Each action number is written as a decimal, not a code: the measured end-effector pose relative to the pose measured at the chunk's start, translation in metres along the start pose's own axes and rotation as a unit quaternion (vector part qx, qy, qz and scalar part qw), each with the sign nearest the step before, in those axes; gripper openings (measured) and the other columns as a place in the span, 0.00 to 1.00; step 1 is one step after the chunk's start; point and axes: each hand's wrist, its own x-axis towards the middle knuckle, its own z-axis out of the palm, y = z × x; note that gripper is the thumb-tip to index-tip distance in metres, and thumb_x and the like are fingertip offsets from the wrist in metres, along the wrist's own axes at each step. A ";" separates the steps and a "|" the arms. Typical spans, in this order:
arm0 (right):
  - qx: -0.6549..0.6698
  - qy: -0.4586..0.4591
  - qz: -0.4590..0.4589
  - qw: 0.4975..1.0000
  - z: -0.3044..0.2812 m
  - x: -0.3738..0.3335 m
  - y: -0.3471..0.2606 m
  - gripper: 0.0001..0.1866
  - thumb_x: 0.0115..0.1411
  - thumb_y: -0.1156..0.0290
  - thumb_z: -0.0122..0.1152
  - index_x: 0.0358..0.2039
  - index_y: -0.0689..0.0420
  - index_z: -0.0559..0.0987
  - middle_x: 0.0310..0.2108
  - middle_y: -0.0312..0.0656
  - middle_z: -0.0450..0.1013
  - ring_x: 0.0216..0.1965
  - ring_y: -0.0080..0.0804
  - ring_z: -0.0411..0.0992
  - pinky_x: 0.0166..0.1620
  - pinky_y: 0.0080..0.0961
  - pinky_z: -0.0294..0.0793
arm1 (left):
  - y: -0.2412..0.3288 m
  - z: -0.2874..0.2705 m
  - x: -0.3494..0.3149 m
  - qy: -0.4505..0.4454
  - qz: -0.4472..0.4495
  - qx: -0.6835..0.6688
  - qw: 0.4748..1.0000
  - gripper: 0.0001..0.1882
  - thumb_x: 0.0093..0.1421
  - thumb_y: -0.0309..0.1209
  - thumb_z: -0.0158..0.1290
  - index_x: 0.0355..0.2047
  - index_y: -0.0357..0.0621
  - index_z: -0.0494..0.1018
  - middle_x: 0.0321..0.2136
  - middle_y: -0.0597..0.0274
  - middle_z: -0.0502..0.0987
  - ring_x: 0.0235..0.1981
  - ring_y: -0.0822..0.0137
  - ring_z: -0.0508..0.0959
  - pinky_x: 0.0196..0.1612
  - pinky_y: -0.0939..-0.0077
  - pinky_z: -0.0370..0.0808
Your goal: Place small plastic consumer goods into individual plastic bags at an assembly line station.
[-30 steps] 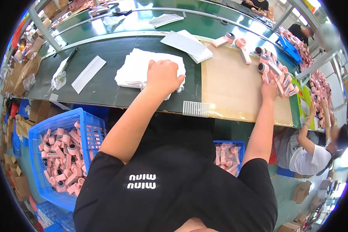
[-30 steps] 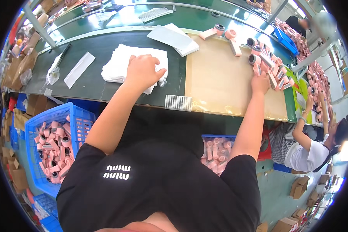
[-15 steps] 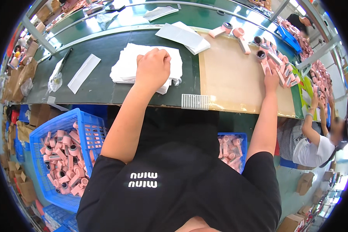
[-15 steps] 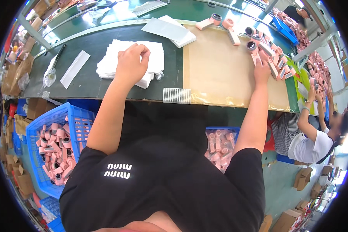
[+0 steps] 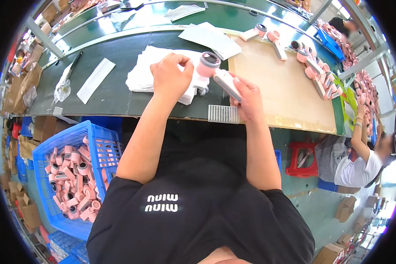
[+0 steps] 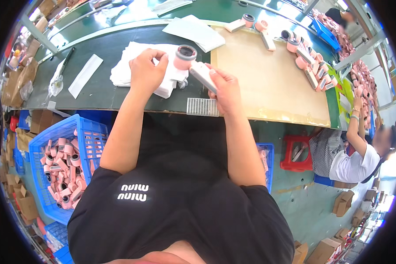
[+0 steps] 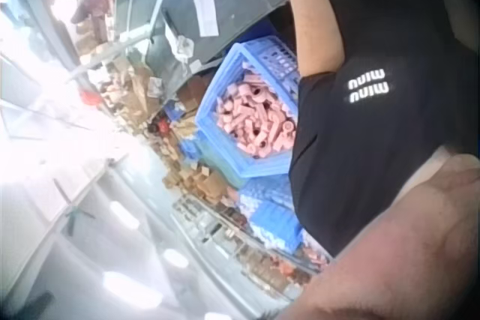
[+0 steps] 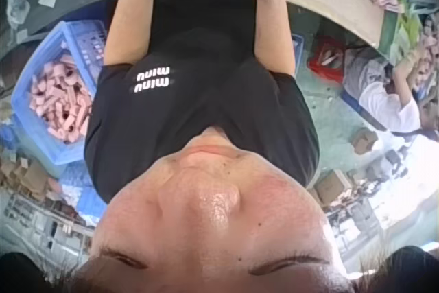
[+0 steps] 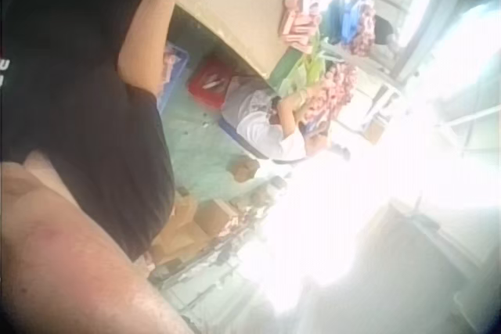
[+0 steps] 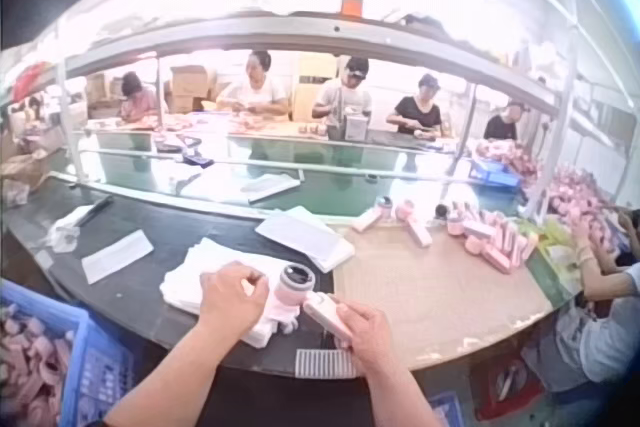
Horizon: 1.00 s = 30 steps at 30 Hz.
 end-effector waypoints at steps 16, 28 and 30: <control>0.140 -0.088 0.109 0.980 0.018 -0.003 0.006 0.15 0.77 0.67 0.51 0.47 0.65 0.82 0.30 0.41 0.77 0.18 0.17 0.64 0.21 0.18 0.62 | 0.034 -0.023 -0.043 -0.003 0.221 -0.039 0.975 0.02 0.62 0.28 0.64 0.35 0.45 0.84 0.36 0.66 0.84 0.40 0.63 0.81 0.49 0.63 0.66; 0.348 0.016 0.143 0.927 0.082 -0.047 -0.002 0.21 0.77 0.61 0.41 0.51 0.63 0.79 0.44 0.48 0.82 0.36 0.34 0.82 0.41 0.32 0.83 | 0.056 -0.023 -0.087 -0.023 0.270 -0.210 0.939 0.06 0.58 0.20 0.65 0.35 0.42 0.84 0.36 0.61 0.82 0.36 0.58 0.80 0.45 0.66 0.73; 0.413 -0.180 0.088 0.889 0.043 -0.037 0.026 0.24 0.78 0.59 0.40 0.57 0.63 0.78 0.51 0.50 0.82 0.51 0.41 0.82 0.55 0.38 0.82 | 0.071 -0.022 -0.098 -0.022 0.273 -0.224 0.935 0.06 0.57 0.20 0.66 0.35 0.41 0.84 0.36 0.60 0.81 0.36 0.57 0.79 0.42 0.66 0.74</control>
